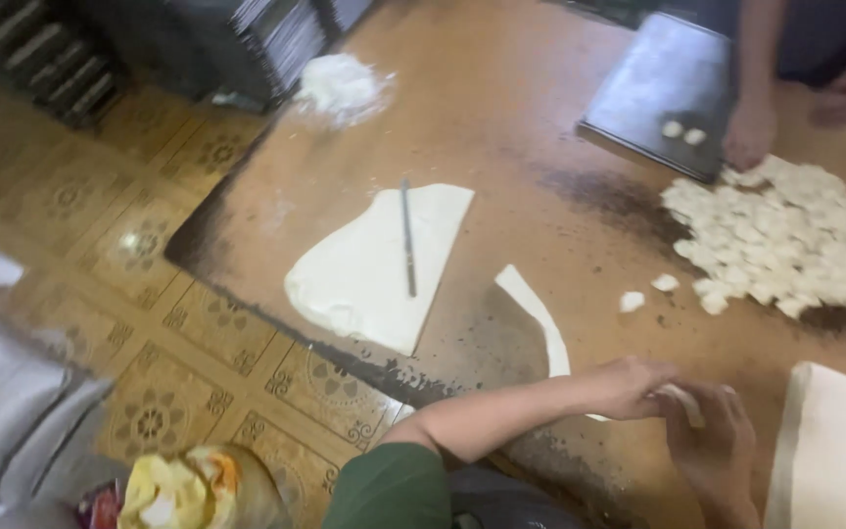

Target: Cutting dough into strips and small pieces, then rolling them into balls on a bakery work table

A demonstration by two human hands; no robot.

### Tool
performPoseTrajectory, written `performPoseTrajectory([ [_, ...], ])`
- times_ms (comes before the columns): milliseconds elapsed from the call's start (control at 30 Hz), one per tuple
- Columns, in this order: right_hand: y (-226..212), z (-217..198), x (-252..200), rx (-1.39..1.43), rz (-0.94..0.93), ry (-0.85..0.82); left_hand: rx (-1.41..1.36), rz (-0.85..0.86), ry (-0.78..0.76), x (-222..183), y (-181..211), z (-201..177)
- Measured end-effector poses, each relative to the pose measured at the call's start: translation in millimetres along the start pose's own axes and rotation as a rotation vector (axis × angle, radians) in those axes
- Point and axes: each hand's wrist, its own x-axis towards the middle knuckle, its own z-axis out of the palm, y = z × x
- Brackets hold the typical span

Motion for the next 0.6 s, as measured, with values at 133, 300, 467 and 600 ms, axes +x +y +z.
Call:
performPoseTrajectory([
  [133,29.9,31.3,-21.3,-0.039,0.241,-0.074,0.162,0.014,0.096,1.3,-26.4,37.2],
  [300,77.3,55.7,-39.1,0.160,0.489,-0.076,0.359,-0.046,-0.060,-18.6,6.0,52.4],
  [467,97.1,38.7,-37.9,0.072,0.576,-0.581,-0.040,0.136,0.112,-27.0,31.7,63.2],
  [600,50.4,16.7,-26.8,0.392,0.240,-0.165,0.133,-0.147,0.061,-16.5,41.5,32.7],
])
